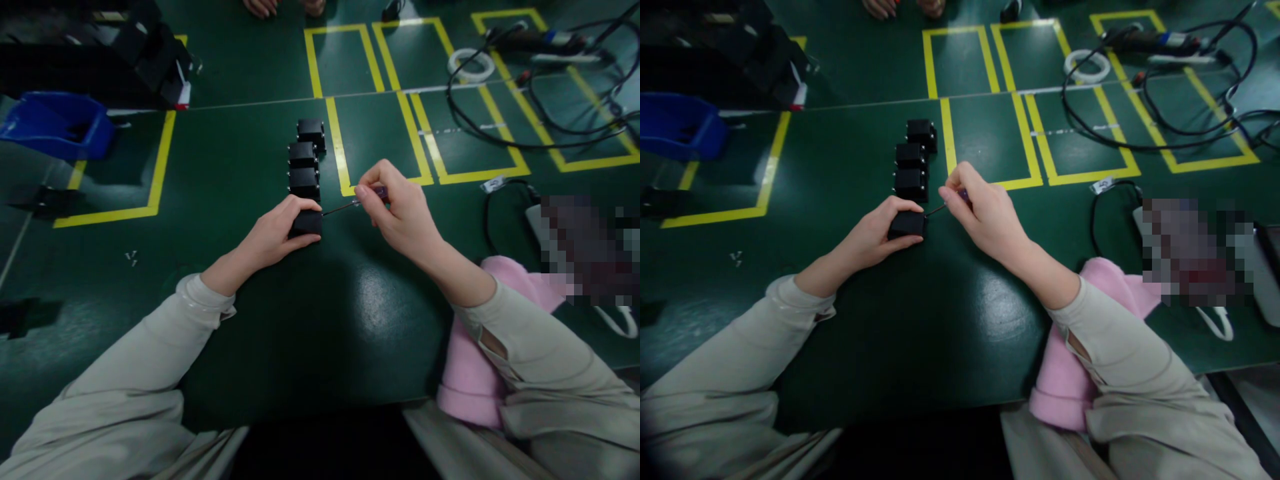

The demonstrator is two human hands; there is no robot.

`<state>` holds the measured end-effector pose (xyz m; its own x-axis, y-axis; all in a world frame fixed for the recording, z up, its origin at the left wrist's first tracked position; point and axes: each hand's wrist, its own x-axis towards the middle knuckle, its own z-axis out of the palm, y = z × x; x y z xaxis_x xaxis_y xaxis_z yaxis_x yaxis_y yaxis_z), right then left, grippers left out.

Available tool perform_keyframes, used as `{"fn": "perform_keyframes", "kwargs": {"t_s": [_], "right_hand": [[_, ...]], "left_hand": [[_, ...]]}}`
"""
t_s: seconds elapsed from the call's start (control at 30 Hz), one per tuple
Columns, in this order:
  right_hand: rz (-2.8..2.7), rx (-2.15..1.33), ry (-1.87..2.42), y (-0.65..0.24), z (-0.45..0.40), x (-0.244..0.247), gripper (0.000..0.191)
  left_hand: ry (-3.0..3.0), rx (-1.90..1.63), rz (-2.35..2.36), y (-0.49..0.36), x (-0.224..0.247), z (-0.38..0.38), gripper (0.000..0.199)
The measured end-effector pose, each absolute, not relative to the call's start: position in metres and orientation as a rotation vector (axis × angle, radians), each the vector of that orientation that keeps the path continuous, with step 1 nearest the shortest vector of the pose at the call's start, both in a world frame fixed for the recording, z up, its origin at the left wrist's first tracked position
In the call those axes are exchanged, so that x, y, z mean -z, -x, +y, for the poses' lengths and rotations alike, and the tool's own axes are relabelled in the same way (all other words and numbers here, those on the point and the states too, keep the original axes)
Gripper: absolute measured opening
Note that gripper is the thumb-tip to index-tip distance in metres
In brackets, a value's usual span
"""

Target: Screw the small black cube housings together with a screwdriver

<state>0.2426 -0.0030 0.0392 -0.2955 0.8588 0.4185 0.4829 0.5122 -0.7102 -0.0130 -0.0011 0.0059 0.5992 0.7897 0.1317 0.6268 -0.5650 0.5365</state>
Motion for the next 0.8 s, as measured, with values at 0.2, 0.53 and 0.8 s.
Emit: {"fn": "perform_keyframes", "kwargs": {"t_s": [0.2,0.53,0.8], "right_hand": [[-1.939,-0.61,1.048,-0.242,-0.0033,-0.039,0.008],[-1.933,-0.588,1.089,-0.2423,-0.0039,-0.0396,0.013],[-1.939,-0.592,1.066,-0.2425,-0.003,-0.0383,0.012]], "left_hand": [[-2.41,-0.526,1.108,0.0134,-0.0049,-0.0012,0.043],[-2.419,-0.535,1.102,0.0132,-0.0042,-0.0003,0.043],[-2.416,-0.526,1.104,0.0133,-0.0046,-0.0008,0.043]]}}
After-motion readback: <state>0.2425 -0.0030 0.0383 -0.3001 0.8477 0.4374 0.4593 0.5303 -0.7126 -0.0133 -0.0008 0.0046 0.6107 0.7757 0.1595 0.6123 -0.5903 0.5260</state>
